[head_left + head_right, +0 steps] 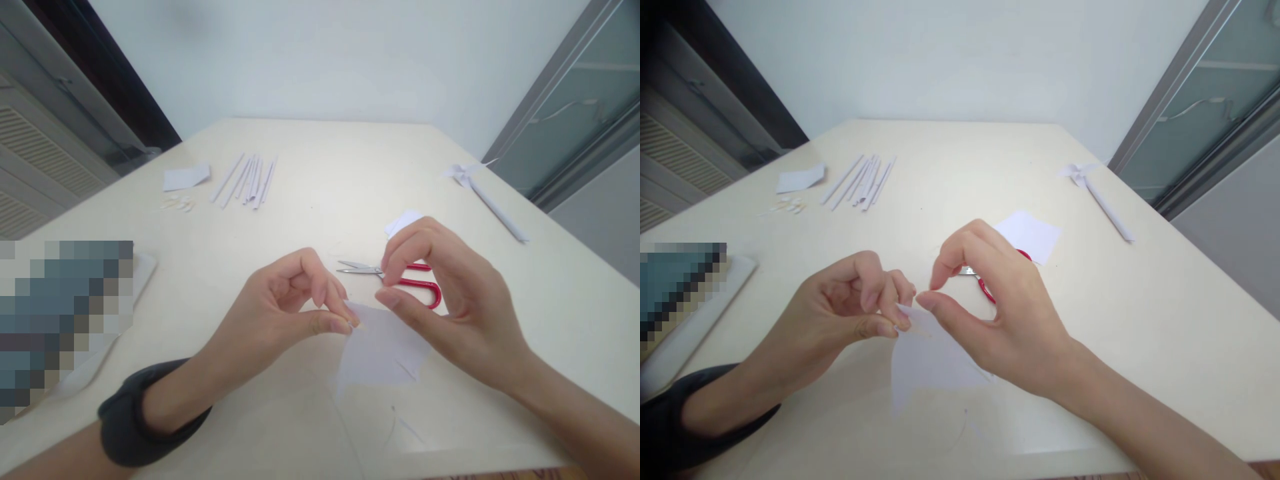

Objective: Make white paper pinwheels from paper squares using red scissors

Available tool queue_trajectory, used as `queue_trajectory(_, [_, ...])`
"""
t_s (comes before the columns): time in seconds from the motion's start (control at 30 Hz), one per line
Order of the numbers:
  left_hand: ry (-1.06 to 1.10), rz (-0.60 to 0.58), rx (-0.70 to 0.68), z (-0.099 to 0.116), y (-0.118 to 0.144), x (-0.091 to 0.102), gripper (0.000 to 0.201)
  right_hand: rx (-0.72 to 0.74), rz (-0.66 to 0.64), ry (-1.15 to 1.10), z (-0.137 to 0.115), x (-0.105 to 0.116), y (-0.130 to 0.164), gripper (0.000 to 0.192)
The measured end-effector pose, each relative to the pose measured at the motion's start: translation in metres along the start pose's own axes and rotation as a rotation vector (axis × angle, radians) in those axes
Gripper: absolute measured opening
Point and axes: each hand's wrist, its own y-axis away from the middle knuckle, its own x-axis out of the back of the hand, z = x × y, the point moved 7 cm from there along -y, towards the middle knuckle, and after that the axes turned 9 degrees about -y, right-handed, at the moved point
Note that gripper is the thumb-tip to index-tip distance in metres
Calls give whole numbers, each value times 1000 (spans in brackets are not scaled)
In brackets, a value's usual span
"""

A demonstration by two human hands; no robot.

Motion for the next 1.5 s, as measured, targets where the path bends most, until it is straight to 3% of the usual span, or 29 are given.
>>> queue_trajectory(0.17, [15, -58, -16, -1, -1, -4, 25, 68, -254, 19, -4, -15, 1, 9])
queue_trajectory(0.27, [11, -78, -3, -3, -2, -5, 26, 69, -311, 44, -3, -17, 2, 7])
queue_trajectory(1.0, [89, -124, 64, -5, -2, -7, 25, 36, -293, 142, 2, -12, 0, 10])
queue_trajectory(1.4, [41, -151, 68, -7, -1, -7, 33, -4, -232, 160, 5, -7, -1, 10])
queue_trajectory(1.5, [-25, -110, 46, -6, -2, -4, 32, -29, -241, 130, 8, -9, -1, 9])
